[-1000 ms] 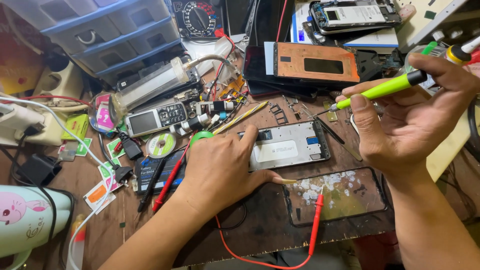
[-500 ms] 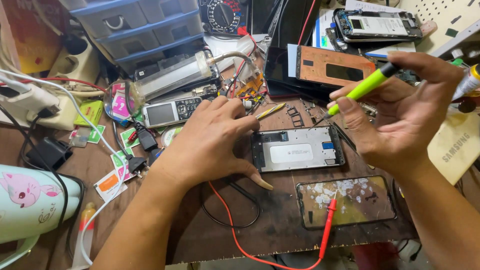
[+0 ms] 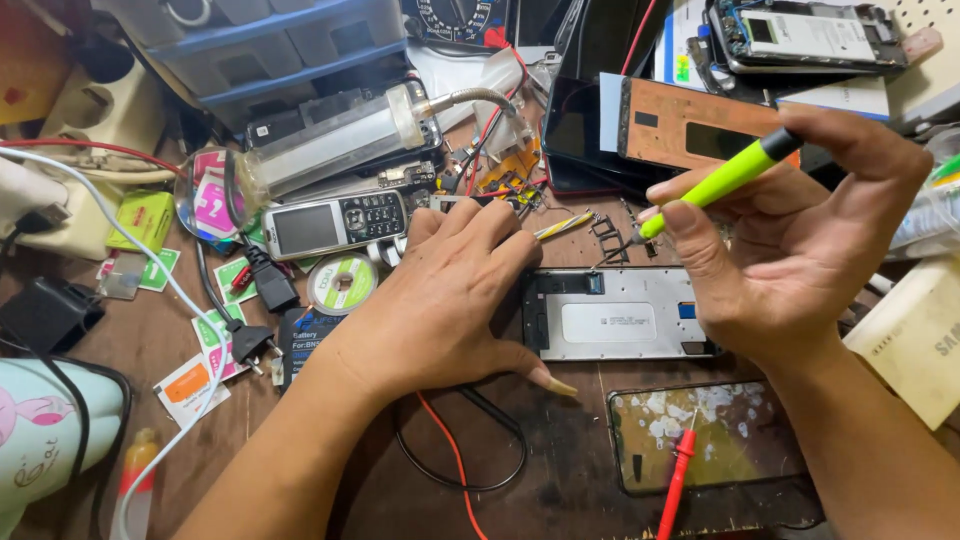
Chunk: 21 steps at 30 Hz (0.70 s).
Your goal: Reassembling the internal components of a smartphone, including connecting ribbon cables and using a precision screwdriver.
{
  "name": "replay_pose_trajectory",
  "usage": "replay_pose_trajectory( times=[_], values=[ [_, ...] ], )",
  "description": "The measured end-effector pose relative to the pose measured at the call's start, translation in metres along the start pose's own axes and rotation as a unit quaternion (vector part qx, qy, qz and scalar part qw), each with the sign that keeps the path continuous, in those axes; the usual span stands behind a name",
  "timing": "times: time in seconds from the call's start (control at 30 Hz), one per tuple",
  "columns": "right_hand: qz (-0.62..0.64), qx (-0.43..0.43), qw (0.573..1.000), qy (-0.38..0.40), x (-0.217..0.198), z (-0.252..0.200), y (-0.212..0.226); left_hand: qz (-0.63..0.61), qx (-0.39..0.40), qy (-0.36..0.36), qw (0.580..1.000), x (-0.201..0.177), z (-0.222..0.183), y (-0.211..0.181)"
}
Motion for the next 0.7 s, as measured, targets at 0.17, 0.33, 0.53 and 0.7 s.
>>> replay_pose_trajectory(
  times=[0.17, 0.33, 0.53, 0.7],
  values=[
    [0.022, -0.016, 1.0, 0.014, 0.004, -0.009, -0.005, -0.036, -0.002, -0.017, 0.999, -0.001, 0.002, -0.004],
    [0.003, -0.02, 1.0, -0.005, -0.002, -0.013, -0.005, 0.005, 0.01, -0.046, 0.999, -0.004, 0.0, -0.01],
    [-0.006, -0.026, 1.0, 0.014, -0.001, -0.008, -0.005, 0.065, 0.078, -0.094, 0.99, -0.03, 0.003, -0.032],
    [0.006, -0.029, 0.999, 0.025, 0.007, -0.007, -0.009, -0.099, 0.173, -0.107, 0.974, 0.007, -0.005, -0.049]
  ],
)
Point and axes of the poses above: each hand's wrist, its own z-axis towards the middle knuckle, its own x-axis out of the palm, y = z × x, the point moved 4 cm from there along z, towards the middle knuckle, and after that the axes turned 11 degrees about -y, right-handed, at the moved point
